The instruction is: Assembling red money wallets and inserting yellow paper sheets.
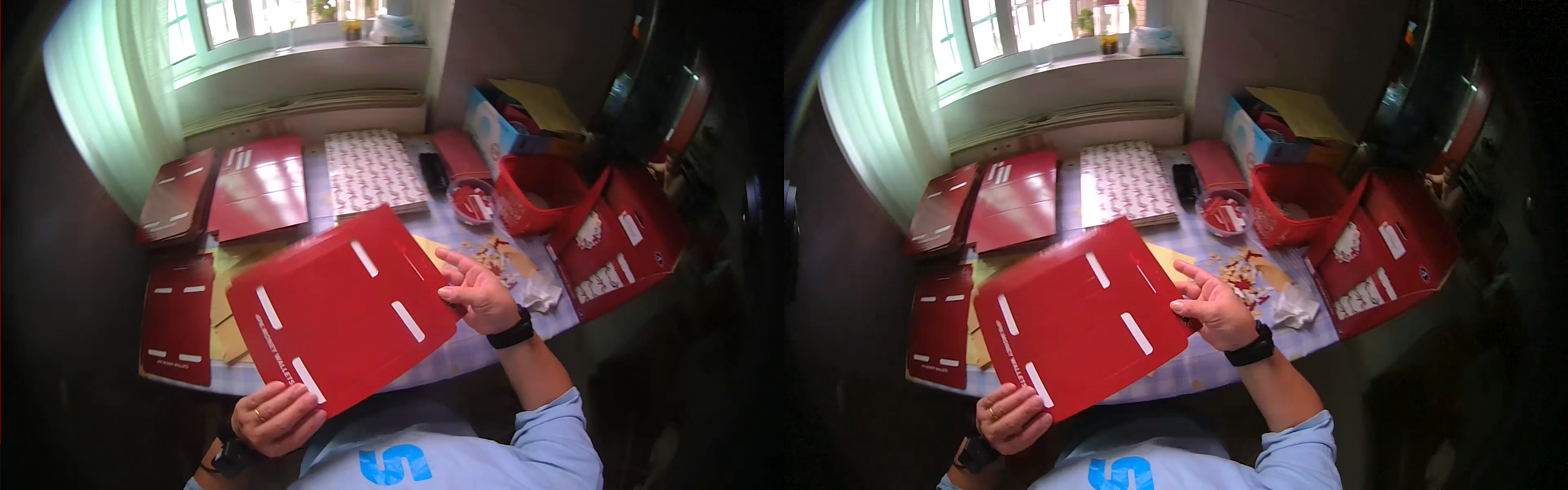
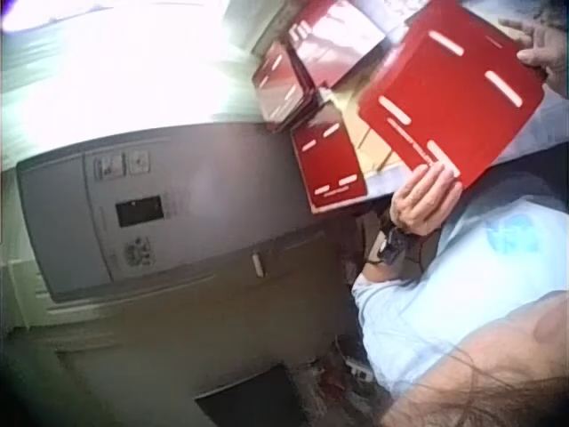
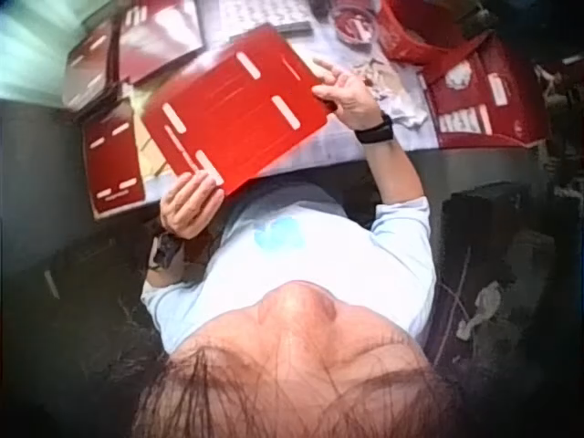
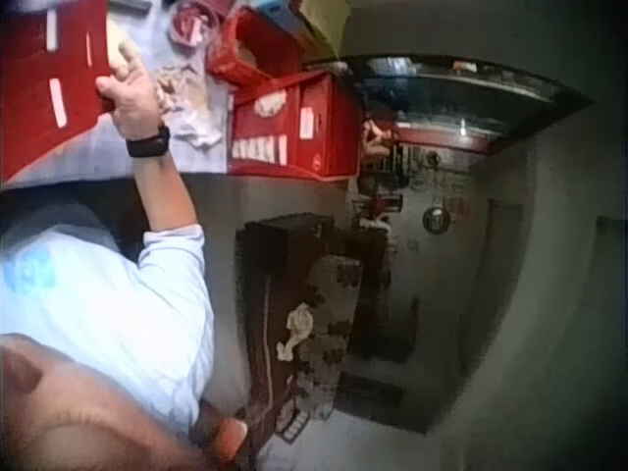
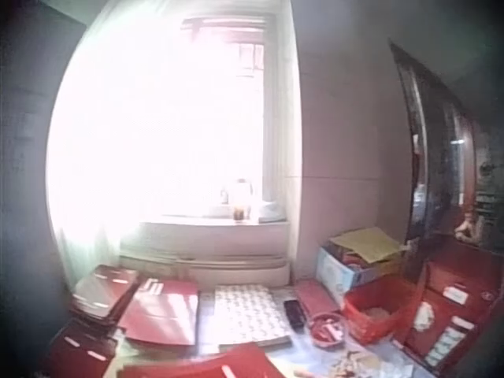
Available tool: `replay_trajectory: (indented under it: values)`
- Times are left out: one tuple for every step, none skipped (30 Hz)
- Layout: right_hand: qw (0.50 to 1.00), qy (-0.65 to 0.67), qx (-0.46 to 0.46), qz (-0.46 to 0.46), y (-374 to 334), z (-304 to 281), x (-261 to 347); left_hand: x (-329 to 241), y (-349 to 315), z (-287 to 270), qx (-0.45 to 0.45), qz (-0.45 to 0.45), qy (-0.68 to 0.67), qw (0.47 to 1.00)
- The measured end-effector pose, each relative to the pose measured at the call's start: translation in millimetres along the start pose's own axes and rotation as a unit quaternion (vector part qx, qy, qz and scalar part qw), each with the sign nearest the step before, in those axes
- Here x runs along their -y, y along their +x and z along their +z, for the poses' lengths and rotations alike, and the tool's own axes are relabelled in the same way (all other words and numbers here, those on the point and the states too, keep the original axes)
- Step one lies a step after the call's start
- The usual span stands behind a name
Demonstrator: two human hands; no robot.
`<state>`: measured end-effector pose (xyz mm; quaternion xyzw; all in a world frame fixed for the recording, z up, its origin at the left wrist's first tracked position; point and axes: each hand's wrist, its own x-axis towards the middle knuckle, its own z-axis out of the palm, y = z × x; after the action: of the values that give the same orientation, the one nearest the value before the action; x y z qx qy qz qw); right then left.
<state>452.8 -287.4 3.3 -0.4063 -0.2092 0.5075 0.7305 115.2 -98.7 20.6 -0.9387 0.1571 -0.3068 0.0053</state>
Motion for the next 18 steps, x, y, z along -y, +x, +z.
replay_trajectory:
  values:
    - [1.0, 0.001, 0.013, -0.005, -5, -2, 1, 5, -11, 12, -0.01, -0.015, -0.024, 1.0]
    - [1.0, 0.0, 0.009, -0.008, -9, -3, 0, 7, -13, 23, -0.077, -0.093, -0.073, 0.99]
    - [0.999, 0.005, -0.006, -0.038, -10, -6, -3, 11, -8, 34, -0.144, -0.169, -0.125, 0.967]
    - [0.997, 0.013, -0.019, -0.069, -12, -7, -6, 14, -2, 48, -0.228, -0.267, -0.285, 0.892]
    - [0.997, 0.013, -0.023, -0.073, -15, -6, -7, 14, 6, 59, -0.299, -0.354, -0.43, 0.775]
    - [0.996, 0.005, -0.029, -0.09, -18, -7, -8, 15, 24, 60, -0.351, -0.417, -0.569, 0.616]
    - [0.994, -0.001, -0.036, -0.106, -20, -7, -10, 20, 38, 50, -0.329, -0.449, -0.634, 0.536]
    - [0.993, -0.005, -0.049, -0.112, -19, -12, -12, 30, 42, 55, -0.291, -0.453, -0.652, 0.534]
    - [0.992, -0.004, -0.053, -0.115, -20, -15, -11, 38, 43, 58, -0.255, -0.455, -0.668, 0.531]
    - [0.992, -0.024, -0.051, -0.111, -22, -19, -9, 41, 46, 58, -0.227, -0.452, -0.655, 0.561]
    - [0.992, -0.044, -0.049, -0.106, -23, -21, -6, 41, 49, 57, -0.222, -0.45, -0.658, 0.561]
    - [0.992, -0.05, -0.051, -0.101, -24, -17, -2, 39, 53, 58, -0.215, -0.461, -0.639, 0.577]
    - [0.992, -0.05, -0.057, -0.103, -24, -17, 2, 37, 56, 58, -0.209, -0.471, -0.62, 0.591]
    - [0.99, -0.078, -0.063, -0.096, -24, -19, 6, 38, 55, 59, -0.196, -0.464, -0.644, 0.575]
    - [0.988, -0.106, -0.07, -0.087, -25, -18, 10, 37, 56, 60, -0.192, -0.463, -0.648, 0.573]
    - [0.986, -0.111, -0.08, -0.096, -25, -13, 15, 36, 56, 62, -0.191, -0.458, -0.644, 0.583]
    - [0.985, -0.111, -0.086, -0.096, -25, -15, 18, 35, 57, 62, -0.19, -0.452, -0.639, 0.592]
    - [0.983, -0.136, -0.075, -0.1, -23, -17, 20, 35, 58, 62, -0.184, -0.451, -0.645, 0.589]
